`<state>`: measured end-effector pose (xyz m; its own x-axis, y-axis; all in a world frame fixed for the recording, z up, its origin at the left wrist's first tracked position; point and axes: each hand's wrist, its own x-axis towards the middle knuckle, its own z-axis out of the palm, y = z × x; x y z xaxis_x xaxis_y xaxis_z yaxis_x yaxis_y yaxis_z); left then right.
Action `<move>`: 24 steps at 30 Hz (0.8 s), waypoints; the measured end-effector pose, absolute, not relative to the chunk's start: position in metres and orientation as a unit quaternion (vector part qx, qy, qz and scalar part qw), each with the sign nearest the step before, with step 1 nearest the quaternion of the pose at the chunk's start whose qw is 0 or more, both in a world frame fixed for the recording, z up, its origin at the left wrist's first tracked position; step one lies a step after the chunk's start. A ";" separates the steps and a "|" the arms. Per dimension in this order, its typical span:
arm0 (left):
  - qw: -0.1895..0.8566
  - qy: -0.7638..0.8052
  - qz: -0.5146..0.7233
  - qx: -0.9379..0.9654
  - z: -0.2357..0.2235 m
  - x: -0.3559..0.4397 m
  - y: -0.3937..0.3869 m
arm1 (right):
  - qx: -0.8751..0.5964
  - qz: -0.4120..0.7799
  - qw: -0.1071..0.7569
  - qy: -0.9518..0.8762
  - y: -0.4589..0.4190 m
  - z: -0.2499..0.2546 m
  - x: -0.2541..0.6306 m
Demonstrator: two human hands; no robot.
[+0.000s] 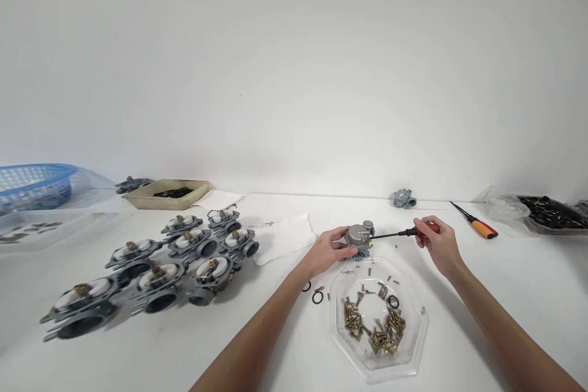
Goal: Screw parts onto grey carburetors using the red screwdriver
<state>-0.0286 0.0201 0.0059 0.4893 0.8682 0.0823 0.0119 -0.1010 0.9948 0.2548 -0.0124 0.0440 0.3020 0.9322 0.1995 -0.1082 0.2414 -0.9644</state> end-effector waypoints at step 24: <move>0.580 0.339 0.369 0.642 0.007 -0.028 0.020 | -0.480 0.360 0.611 -0.516 -0.013 0.038 0.254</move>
